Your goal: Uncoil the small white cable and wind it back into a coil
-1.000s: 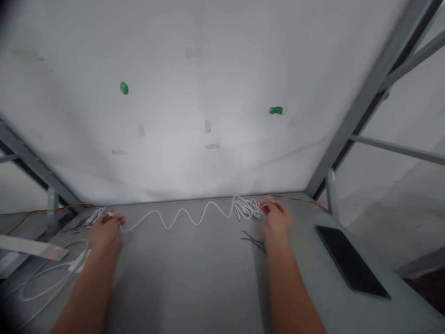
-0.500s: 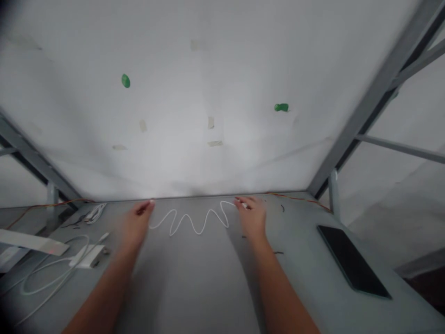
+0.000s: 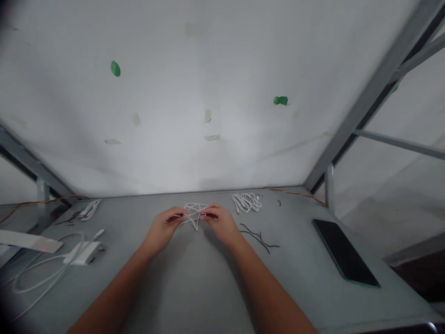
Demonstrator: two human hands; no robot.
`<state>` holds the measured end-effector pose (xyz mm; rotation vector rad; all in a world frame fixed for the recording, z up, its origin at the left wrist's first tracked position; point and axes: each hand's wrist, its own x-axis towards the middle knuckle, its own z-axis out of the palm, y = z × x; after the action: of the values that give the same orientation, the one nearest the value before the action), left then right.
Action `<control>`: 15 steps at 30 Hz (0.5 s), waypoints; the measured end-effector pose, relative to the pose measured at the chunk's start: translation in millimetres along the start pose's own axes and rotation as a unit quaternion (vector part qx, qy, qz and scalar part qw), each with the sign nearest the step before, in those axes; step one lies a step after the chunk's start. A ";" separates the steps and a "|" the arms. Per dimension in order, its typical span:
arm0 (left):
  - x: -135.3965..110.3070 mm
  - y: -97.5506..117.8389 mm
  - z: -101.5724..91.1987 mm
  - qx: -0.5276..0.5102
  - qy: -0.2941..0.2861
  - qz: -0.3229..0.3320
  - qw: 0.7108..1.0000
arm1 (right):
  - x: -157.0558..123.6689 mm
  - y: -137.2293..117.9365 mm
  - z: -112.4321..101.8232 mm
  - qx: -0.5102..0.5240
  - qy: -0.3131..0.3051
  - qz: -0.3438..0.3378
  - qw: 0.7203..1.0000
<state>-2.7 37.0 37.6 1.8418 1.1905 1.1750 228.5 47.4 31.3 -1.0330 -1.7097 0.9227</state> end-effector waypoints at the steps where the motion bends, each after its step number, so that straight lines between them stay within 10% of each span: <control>1: -0.1 1.1 -0.3 -0.005 -0.001 -0.005 1.000 | -0.1 -0.7 -0.1 0.018 -0.001 0.004 1.000; 15: 0.0 3.9 -2.0 -0.030 0.006 -0.028 0.999 | 0.4 -6.9 0.2 0.059 0.010 0.014 0.998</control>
<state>-3.3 35.6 41.7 1.7484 1.1916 1.1791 226.6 45.1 37.5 -0.9881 -1.6069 1.0153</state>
